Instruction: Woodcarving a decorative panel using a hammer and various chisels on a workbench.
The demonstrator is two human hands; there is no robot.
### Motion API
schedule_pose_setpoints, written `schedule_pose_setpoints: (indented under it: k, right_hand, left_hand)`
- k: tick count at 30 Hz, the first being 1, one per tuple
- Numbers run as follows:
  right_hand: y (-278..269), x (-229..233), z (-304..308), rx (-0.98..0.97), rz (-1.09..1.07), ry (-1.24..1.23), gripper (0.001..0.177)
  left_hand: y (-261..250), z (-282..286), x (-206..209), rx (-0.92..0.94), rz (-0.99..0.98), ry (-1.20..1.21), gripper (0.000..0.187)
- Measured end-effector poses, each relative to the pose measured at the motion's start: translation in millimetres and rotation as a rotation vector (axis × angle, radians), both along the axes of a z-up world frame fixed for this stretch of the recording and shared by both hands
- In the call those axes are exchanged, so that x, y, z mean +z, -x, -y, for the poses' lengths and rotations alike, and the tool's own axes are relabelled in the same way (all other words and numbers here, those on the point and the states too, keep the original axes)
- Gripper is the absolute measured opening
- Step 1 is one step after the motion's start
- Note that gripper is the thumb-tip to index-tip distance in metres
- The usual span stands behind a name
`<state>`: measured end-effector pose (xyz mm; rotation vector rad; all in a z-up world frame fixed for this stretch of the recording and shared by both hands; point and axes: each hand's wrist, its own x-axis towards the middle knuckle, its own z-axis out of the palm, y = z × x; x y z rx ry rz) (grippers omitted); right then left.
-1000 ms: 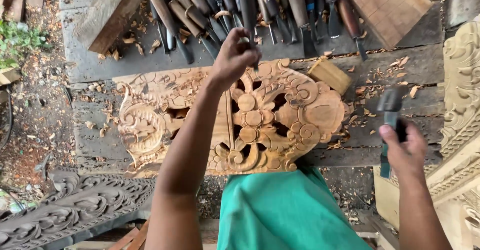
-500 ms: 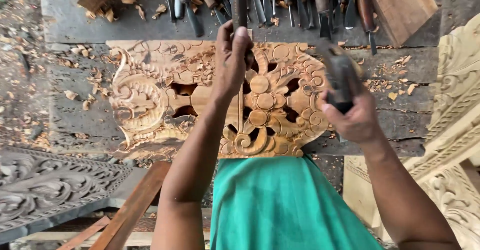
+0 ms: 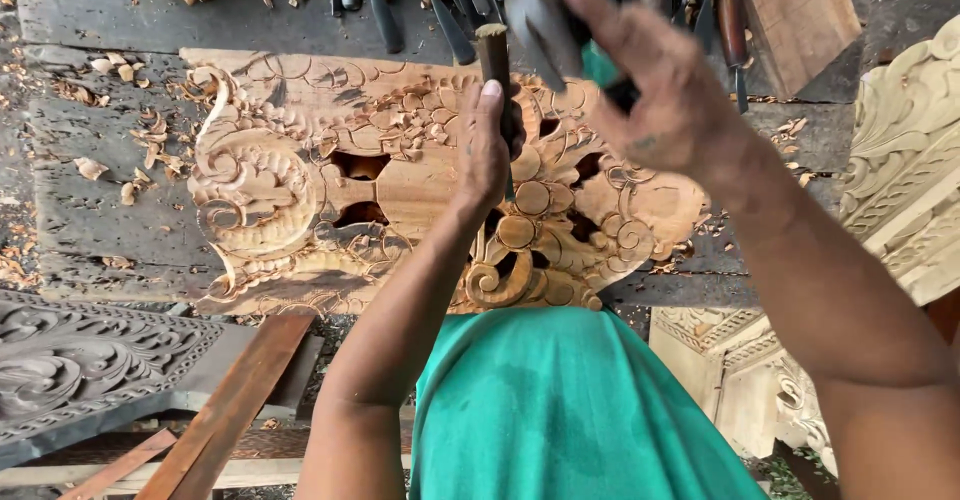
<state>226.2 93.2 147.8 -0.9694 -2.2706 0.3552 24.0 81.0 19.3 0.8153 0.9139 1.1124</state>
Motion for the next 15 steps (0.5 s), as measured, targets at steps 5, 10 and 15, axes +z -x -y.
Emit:
schedule_pose_setpoints:
  k: [5, 10, 15]
  right_hand:
    - [-22, -11, -53, -0.088, 0.156, -0.106, 0.062]
    - [9, 7, -64, 0.018, 0.653, -0.24, 0.05]
    - [-14, -17, -76, -0.042, 0.689, 0.11, 0.042]
  left_hand:
    - [-6, 3, -4, 0.039, -0.014, -0.006, 0.042]
    - [-11, 5, -12, 0.048, -0.078, -0.077, 0.045]
    - [-13, 6, -26, 0.056, -0.085, -0.019, 0.048]
